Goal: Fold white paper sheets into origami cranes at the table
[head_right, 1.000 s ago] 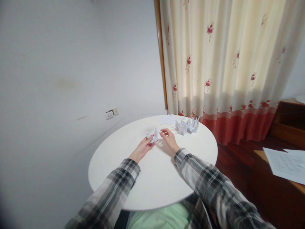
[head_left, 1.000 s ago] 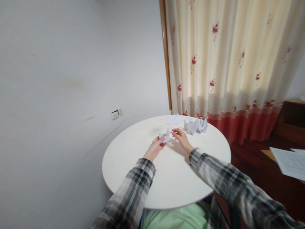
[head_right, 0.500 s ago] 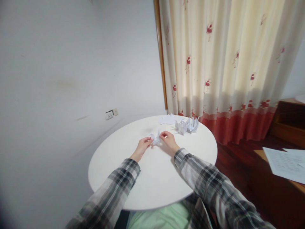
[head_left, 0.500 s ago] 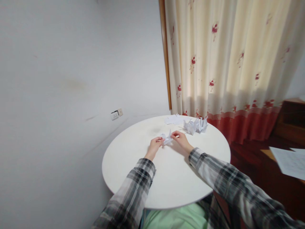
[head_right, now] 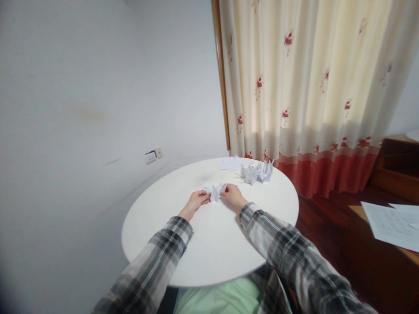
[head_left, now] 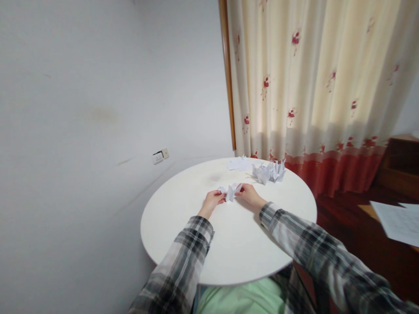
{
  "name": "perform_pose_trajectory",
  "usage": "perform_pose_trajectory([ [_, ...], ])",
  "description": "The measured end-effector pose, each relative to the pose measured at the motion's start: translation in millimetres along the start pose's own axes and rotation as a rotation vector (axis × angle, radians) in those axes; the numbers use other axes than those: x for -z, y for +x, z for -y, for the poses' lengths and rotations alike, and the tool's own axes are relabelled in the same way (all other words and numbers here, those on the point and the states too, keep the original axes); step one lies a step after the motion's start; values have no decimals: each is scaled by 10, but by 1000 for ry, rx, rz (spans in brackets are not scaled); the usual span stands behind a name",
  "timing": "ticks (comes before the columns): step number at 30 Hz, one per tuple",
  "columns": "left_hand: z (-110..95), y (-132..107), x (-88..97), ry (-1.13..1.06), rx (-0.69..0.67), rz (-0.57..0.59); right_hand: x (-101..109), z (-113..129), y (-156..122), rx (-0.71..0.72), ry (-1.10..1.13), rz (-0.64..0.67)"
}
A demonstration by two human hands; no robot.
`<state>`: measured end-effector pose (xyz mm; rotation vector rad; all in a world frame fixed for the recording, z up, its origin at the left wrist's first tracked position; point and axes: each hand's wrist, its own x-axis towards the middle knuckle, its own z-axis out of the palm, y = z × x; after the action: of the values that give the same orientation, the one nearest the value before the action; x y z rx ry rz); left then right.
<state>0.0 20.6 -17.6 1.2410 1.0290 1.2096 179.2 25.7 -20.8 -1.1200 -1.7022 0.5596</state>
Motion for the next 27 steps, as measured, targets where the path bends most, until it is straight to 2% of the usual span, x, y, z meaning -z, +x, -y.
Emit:
perform_pose_trajectory([
  [4, -21, -15, 15, -18, 41, -6, 4, -20, -2, -21, -13, 32],
  [10, -18, 10, 49, -44, 93, -18, -3, -59, 12, -103, 1, 15],
  [16, -23, -3, 59, -142, 102, -62, -12, -90, -2, -211, 232, 35],
  [21, -76, -52, 37, -250, 79, -44, 21, -30, -42, -240, 429, 48],
  [27, -84, -69, 26, -267, 64, -29, 7, -18, -29, -264, 463, 21],
])
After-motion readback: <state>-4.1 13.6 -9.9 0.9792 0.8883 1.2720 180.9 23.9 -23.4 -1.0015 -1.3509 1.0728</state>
